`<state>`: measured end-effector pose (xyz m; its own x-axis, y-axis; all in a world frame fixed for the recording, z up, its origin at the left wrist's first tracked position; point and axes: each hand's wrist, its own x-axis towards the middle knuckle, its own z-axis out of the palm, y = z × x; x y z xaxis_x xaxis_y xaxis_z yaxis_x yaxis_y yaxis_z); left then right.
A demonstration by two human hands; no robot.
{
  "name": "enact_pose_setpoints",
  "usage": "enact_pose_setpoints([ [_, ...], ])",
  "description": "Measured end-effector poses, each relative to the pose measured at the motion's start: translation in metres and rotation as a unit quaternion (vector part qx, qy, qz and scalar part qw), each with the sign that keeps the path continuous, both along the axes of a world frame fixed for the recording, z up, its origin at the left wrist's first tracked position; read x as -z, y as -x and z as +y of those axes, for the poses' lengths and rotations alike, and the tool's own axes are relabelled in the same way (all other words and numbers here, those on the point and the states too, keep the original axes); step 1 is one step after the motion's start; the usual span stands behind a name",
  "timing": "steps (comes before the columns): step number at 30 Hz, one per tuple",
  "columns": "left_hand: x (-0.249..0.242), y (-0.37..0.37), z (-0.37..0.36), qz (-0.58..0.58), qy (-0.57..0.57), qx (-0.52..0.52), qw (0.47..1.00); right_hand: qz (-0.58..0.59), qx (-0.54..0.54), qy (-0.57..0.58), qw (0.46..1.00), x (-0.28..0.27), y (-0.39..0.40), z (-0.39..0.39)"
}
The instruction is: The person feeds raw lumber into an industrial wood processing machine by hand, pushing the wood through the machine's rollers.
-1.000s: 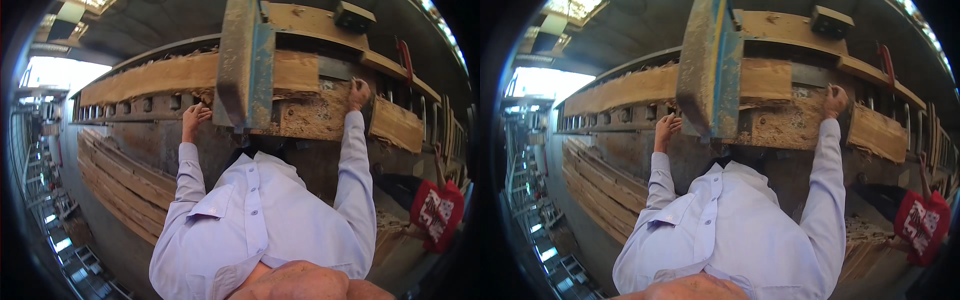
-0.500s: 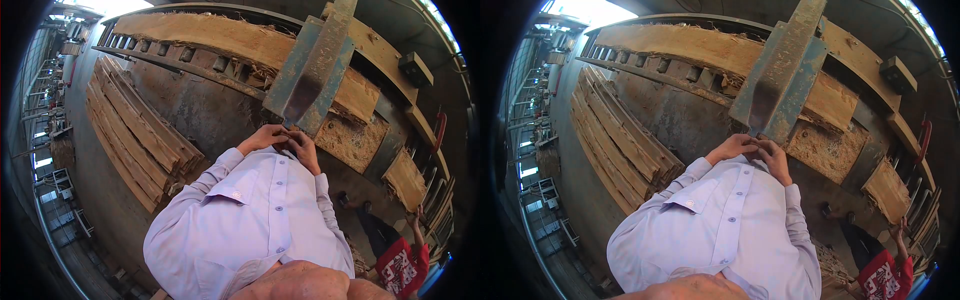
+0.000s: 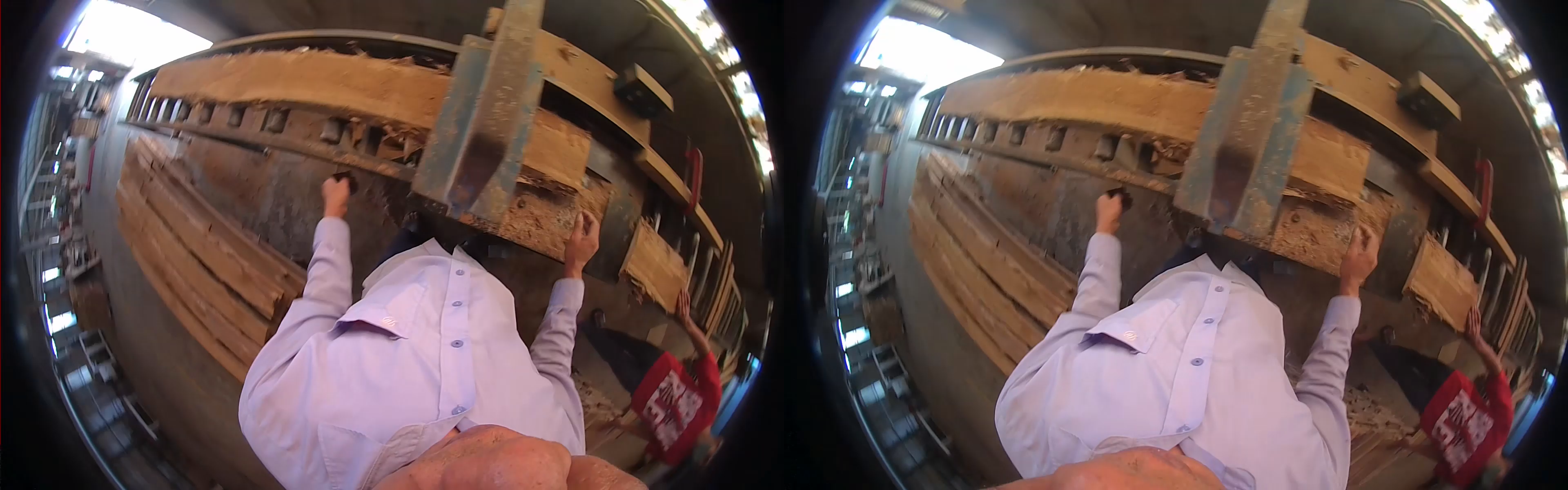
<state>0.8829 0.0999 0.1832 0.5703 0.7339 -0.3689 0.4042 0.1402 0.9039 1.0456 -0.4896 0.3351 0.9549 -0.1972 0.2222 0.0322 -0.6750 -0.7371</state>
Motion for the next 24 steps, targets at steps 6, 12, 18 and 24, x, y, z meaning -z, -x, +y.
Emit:
enact_pose_setpoints([
  [6, -0.131, -0.059, 0.036, -0.064, -0.077, -0.026, 0.995, -0.012, 0.109, 0.213, 0.971, 0.056, -0.053, -0.084],
  [12, -0.142, -0.152, 0.057, -0.084, 0.25, 0.013, 0.965, 0.024, 0.125, 0.166, 0.978, 0.051, -0.06, -0.08],
  [18, -0.108, -0.195, 0.038, -0.113, 0.174, -0.067, 0.976, 0.025, 0.139, 0.186, 0.972, 0.044, -0.067, -0.084],
  [24, -0.114, -0.211, -0.017, -0.129, 0.232, -0.005, 0.964, 0.052, 0.14, 0.204, 0.967, 0.045, -0.081, -0.085],
])
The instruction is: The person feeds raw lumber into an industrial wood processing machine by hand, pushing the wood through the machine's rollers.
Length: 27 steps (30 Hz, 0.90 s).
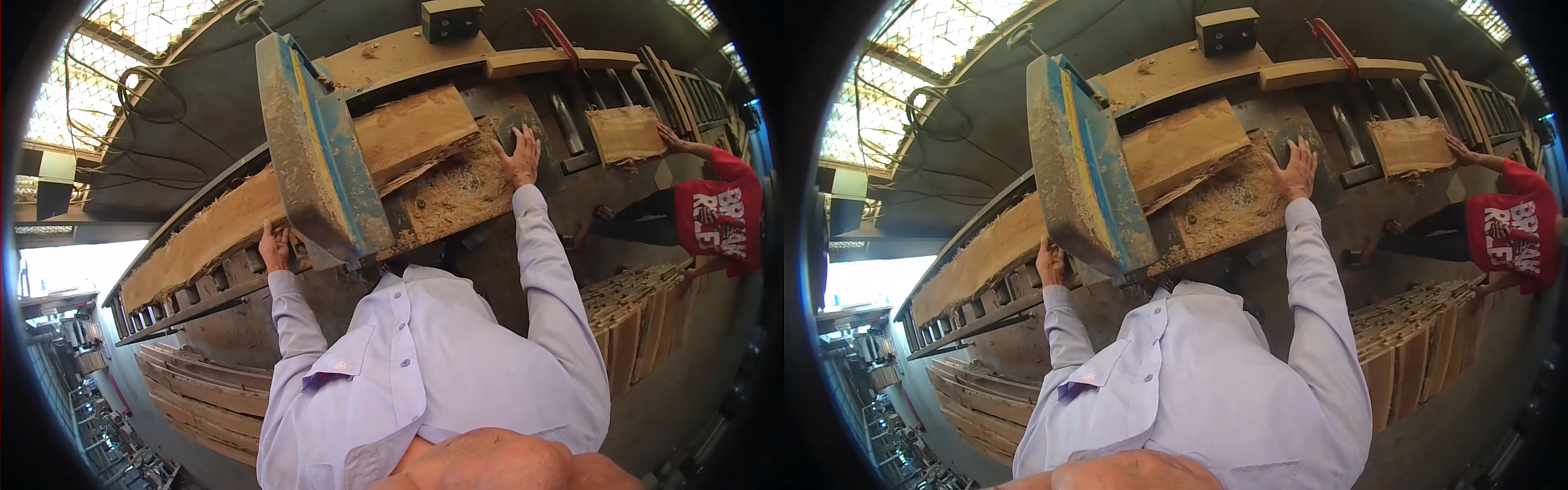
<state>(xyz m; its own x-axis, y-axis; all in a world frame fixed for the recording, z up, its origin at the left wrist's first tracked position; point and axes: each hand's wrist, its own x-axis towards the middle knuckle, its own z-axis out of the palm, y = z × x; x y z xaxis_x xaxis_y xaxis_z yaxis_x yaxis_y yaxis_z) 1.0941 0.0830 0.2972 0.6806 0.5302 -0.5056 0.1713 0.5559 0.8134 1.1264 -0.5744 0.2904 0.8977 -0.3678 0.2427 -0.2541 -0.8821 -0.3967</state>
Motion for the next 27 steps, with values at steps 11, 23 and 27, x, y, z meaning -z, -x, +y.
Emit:
enact_pose_setpoints([
  [11, 0.032, -0.008, -0.057, -0.021, -0.18, 0.168, 0.969, 0.012, 0.063, -0.031, 0.997, 0.003, -0.033, 0.001],
  [23, -0.005, 0.004, 0.019, 0.02, -0.018, -0.061, 0.998, 0.012, 0.065, -0.034, 0.997, -0.005, -0.028, 0.004],
  [27, 0.005, -0.001, 0.029, -0.002, -0.058, -0.036, 0.998, 0.021, 0.067, -0.021, 0.997, -0.006, -0.032, 0.011],
])
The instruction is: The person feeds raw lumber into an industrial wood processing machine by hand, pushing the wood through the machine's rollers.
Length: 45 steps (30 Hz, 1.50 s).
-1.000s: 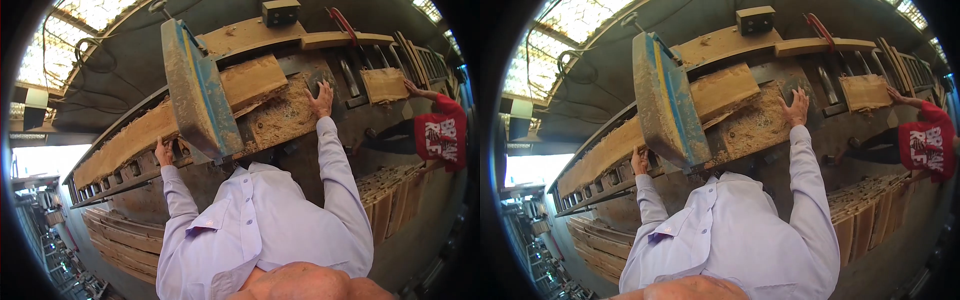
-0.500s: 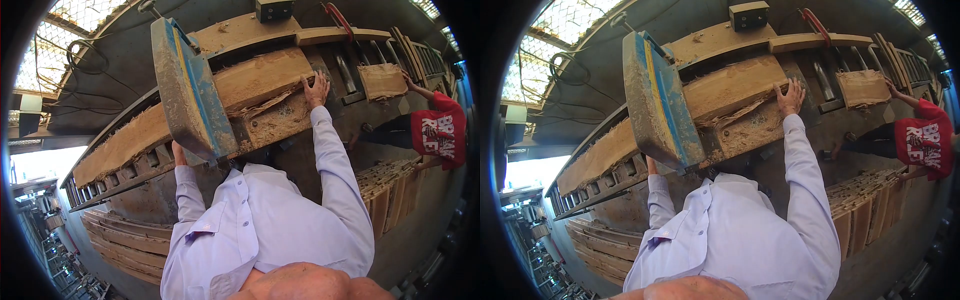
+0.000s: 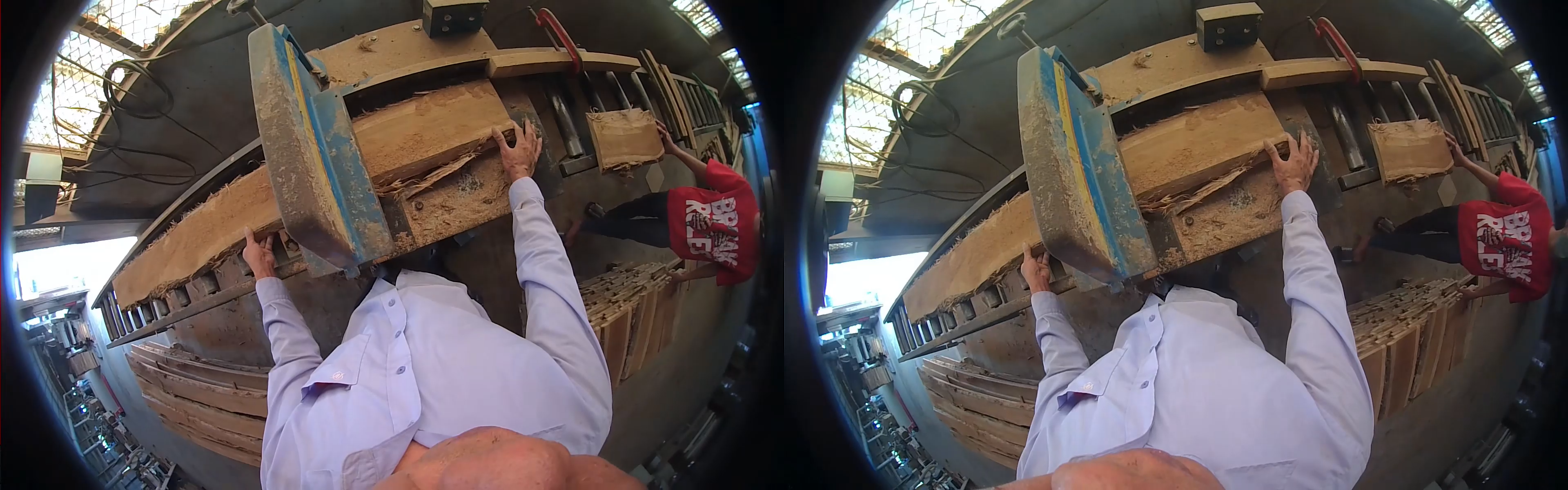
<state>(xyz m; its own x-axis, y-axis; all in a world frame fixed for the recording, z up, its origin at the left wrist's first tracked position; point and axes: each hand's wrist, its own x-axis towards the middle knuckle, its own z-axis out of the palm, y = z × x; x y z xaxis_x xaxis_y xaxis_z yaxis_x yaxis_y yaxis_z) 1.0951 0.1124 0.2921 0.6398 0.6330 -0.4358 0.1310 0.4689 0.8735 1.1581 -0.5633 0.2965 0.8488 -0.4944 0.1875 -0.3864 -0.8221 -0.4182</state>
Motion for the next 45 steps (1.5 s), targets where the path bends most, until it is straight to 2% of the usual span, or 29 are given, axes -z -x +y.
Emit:
enact_pose_setpoints([
  [12, -0.006, -0.004, -0.012, -0.009, -0.001, 0.003, 1.0, -0.023, 0.011, 0.011, 1.0, 0.019, -0.014, 0.001],
  [14, -0.012, -0.006, -0.013, 0.012, -0.003, 0.018, 1.0, -0.033, -0.013, 0.062, 0.997, 0.018, -0.014, -0.002],
  [16, -0.018, 0.022, -0.013, 0.045, -0.014, 0.022, 0.999, -0.096, -0.056, 0.129, 0.985, 0.034, -0.011, -0.017],
  [17, -0.019, 0.03, -0.026, 0.014, -0.017, 0.061, 0.998, -0.082, -0.057, 0.156, 0.983, 0.027, 0.005, -0.032],
  [18, -0.033, 0.035, -0.036, 0.014, 0.007, 0.027, 1.0, -0.072, -0.057, 0.136, 0.986, 0.02, 0.012, -0.036],
  [20, -0.026, 0.049, -0.026, 0.061, 0.013, -0.029, 0.998, -0.054, -0.076, 0.174, 0.98, 0.02, 0.016, -0.055],
  [22, -0.012, 0.055, -0.027, 0.054, 0.033, 0.023, 0.998, -0.025, -0.068, 0.117, 0.99, 0.003, 0.027, -0.071],
  [24, -0.004, 0.066, -0.025, 0.048, 0.042, -0.012, 0.998, -0.014, -0.062, 0.089, 0.994, -0.008, 0.023, -0.065],
  [26, -0.004, 0.068, -0.027, 0.039, 0.064, 0.037, 0.997, -0.013, -0.062, 0.086, 0.994, -0.014, 0.032, -0.061],
  [28, 0.001, 0.071, -0.031, 0.034, 0.059, 0.011, 0.998, -0.011, -0.056, 0.083, 0.995, -0.017, 0.035, -0.066],
  [36, -0.021, 0.08, -0.05, 0.039, 0.062, -0.007, 0.997, -0.046, -0.063, 0.109, 0.991, -0.014, 0.036, -0.08],
  [38, -0.012, 0.081, -0.052, 0.033, 0.056, -0.019, 0.998, 0.002, -0.045, 0.144, 0.989, -0.004, 0.034, -0.1],
  [41, -0.008, 0.082, -0.065, 0.037, 0.048, -0.04, 0.997, -0.006, -0.048, 0.14, 0.989, -0.011, 0.044, -0.112],
  [43, -0.005, 0.085, -0.065, 0.021, 0.019, 0.008, 1.0, 0.008, -0.017, 0.153, 0.988, -0.016, 0.048, -0.105],
  [45, -0.007, 0.086, -0.067, 0.011, 0.019, -0.006, 1.0, 0.002, -0.021, 0.149, 0.989, -0.012, 0.038, -0.107],
])
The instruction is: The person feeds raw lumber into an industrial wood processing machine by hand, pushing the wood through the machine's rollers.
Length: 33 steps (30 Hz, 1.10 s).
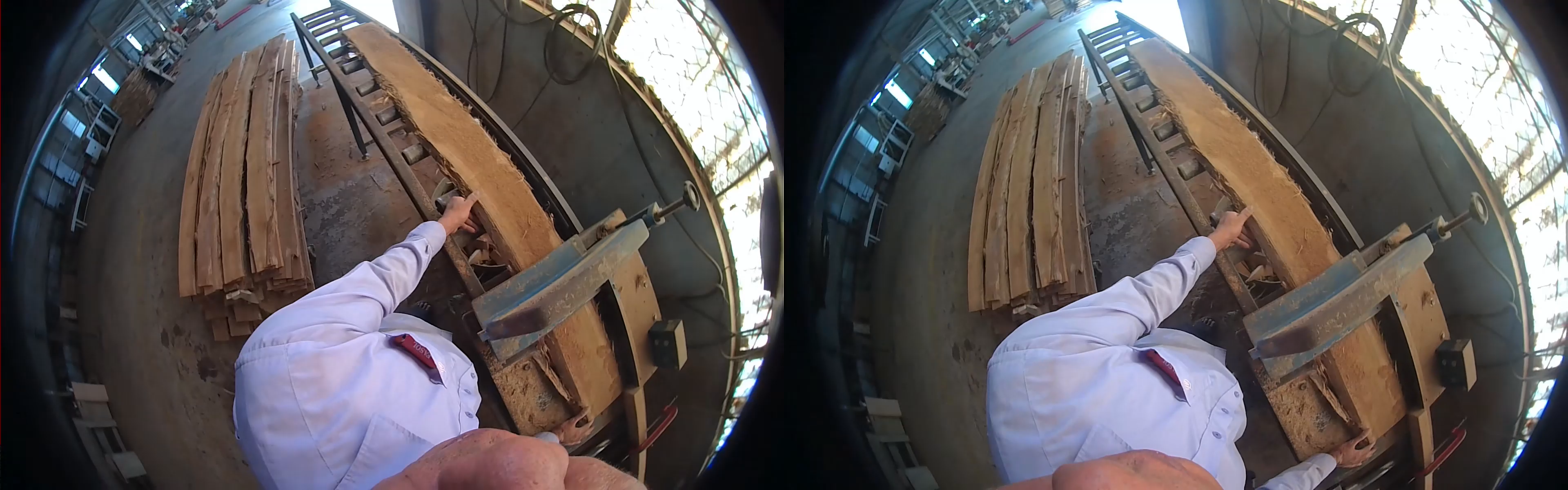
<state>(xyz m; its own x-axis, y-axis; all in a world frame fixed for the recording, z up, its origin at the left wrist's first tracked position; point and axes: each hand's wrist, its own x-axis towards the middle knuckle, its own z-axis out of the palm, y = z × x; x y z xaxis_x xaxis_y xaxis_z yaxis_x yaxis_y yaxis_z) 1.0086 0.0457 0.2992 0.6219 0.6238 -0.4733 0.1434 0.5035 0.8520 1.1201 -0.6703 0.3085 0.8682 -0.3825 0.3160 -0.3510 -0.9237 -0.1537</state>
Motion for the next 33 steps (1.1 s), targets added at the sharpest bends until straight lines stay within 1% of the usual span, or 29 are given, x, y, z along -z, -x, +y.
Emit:
enact_pose_setpoints([
  [2, 0.002, 0.0, -0.002, -0.001, -0.005, -0.008, 1.0, 0.013, 0.016, -0.007, 1.0, -0.008, 0.005, 0.007],
  [5, -0.004, 0.002, -0.002, -0.011, -0.011, -0.006, 1.0, 0.013, 0.022, 0.013, 1.0, 0.007, 0.001, -0.004],
  [6, -0.004, 0.003, 0.0, -0.024, 0.003, 0.005, 1.0, 0.014, 0.02, 0.014, 1.0, 0.01, 0.0, -0.004],
  [8, -0.003, -0.001, -0.001, -0.014, 0.001, 0.001, 1.0, 0.049, 0.057, 0.028, 0.997, 0.007, 0.001, -0.002],
  [12, -0.003, -0.004, 0.002, 0.001, -0.007, 0.0, 1.0, 0.061, 0.045, 0.012, 0.997, 0.008, -0.006, -0.003],
  [14, -0.002, -0.004, -0.001, 0.0, -0.009, -0.005, 1.0, 0.025, 0.046, 0.038, 0.998, 0.014, -0.012, -0.007],
  [16, 0.0, -0.007, -0.006, -0.005, -0.016, -0.023, 1.0, 0.009, 0.042, 0.038, 0.998, 0.014, -0.018, -0.012],
  [18, -0.001, -0.01, -0.005, -0.002, -0.017, -0.019, 1.0, -0.009, 0.039, 0.038, 0.998, 0.012, -0.022, -0.016],
  [20, -0.006, -0.007, -0.003, 0.0, -0.018, -0.016, 1.0, 0.019, -0.008, 0.007, 1.0, 0.007, -0.025, -0.015],
  [22, -0.008, 0.0, -0.001, -0.002, -0.064, -0.001, 0.998, 0.023, 0.003, 0.01, 1.0, 0.007, -0.016, -0.005],
  [23, -0.004, 0.001, -0.004, -0.004, -0.064, -0.001, 0.998, 0.028, 0.015, 0.014, 0.999, 0.005, -0.01, 0.0],
  [25, -0.001, 0.007, -0.017, 0.052, -0.205, 0.038, 0.977, 0.029, 0.027, 0.013, 0.999, -0.001, -0.005, -0.001],
  [26, -0.002, 0.008, -0.023, 0.057, -0.228, 0.034, 0.971, 0.029, 0.035, 0.019, 0.999, -0.008, 0.001, 0.004],
  [28, -0.004, 0.01, -0.024, 0.065, -0.23, 0.038, 0.97, 0.027, 0.041, 0.028, 0.998, -0.014, 0.005, 0.003],
  [30, -0.006, 0.011, -0.024, 0.074, -0.231, 0.041, 0.969, 0.019, -0.017, -0.102, 0.994, -0.016, 0.006, -0.007],
  [31, -0.006, 0.01, -0.023, 0.076, -0.225, 0.045, 0.97, 0.019, -0.019, -0.101, 0.995, -0.014, 0.008, -0.002],
  [32, -0.005, 0.009, -0.024, 0.077, -0.219, 0.049, 0.971, -0.069, 0.029, -0.241, 0.968, -0.014, 0.015, 0.01],
  [33, -0.004, 0.008, -0.026, 0.077, -0.218, 0.048, 0.972, -0.154, 0.076, -0.374, 0.912, -0.014, 0.023, 0.023],
])
